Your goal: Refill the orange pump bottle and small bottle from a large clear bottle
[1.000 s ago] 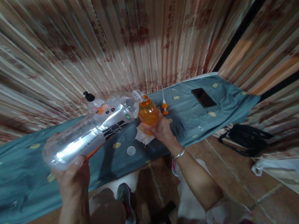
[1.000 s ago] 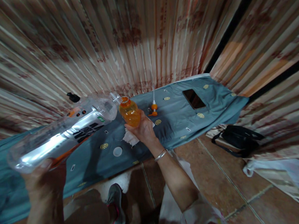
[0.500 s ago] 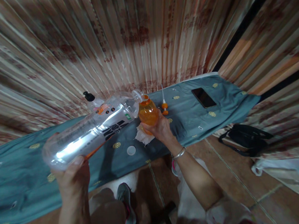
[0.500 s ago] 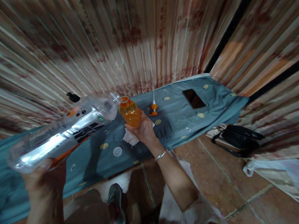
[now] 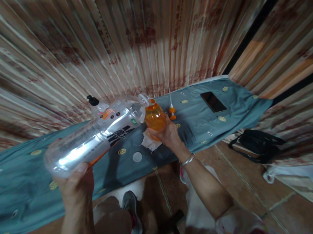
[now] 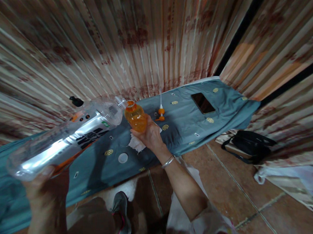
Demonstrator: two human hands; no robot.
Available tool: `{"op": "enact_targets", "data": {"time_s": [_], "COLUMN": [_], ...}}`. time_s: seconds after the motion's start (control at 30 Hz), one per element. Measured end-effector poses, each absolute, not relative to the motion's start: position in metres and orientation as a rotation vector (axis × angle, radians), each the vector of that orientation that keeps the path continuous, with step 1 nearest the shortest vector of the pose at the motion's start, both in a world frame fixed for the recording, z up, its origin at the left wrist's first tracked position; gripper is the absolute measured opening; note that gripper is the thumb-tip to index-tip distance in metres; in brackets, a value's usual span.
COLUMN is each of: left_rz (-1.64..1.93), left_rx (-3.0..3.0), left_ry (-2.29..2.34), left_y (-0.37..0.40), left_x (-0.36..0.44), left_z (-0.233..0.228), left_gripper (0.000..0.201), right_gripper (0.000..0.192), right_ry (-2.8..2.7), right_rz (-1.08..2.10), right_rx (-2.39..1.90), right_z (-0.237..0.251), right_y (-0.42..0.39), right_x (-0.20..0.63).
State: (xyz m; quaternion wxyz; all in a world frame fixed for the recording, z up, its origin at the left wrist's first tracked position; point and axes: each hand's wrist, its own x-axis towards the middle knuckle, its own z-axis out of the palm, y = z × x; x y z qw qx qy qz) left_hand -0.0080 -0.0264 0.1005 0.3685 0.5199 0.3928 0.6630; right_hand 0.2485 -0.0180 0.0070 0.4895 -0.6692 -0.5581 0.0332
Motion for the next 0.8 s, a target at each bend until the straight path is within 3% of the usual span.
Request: {"op": "enact_targets", "data": {"time_s": [0.33,0.8], "left_rz": [1.721,1.702], "left_rx": [1.354,1.36], "left_ry": [0.988,1.025], "left_y": [-0.0259,-0.027], "left_x": [-0.009,-0.0097], "left_z": [0.1001,0.0987], "left_gripper": [0.051,0.061], "right_gripper": [0.067,0.068], "right_ry": [-1.36,-1.372], "right_rz": [0.101,0.102], "right_rx": [-1.583,-1.633], "right_z": [0.0081,0.0128], "right_y": [-0.0182,-0.0204], "right_x": [0.2495,0.2495]}}
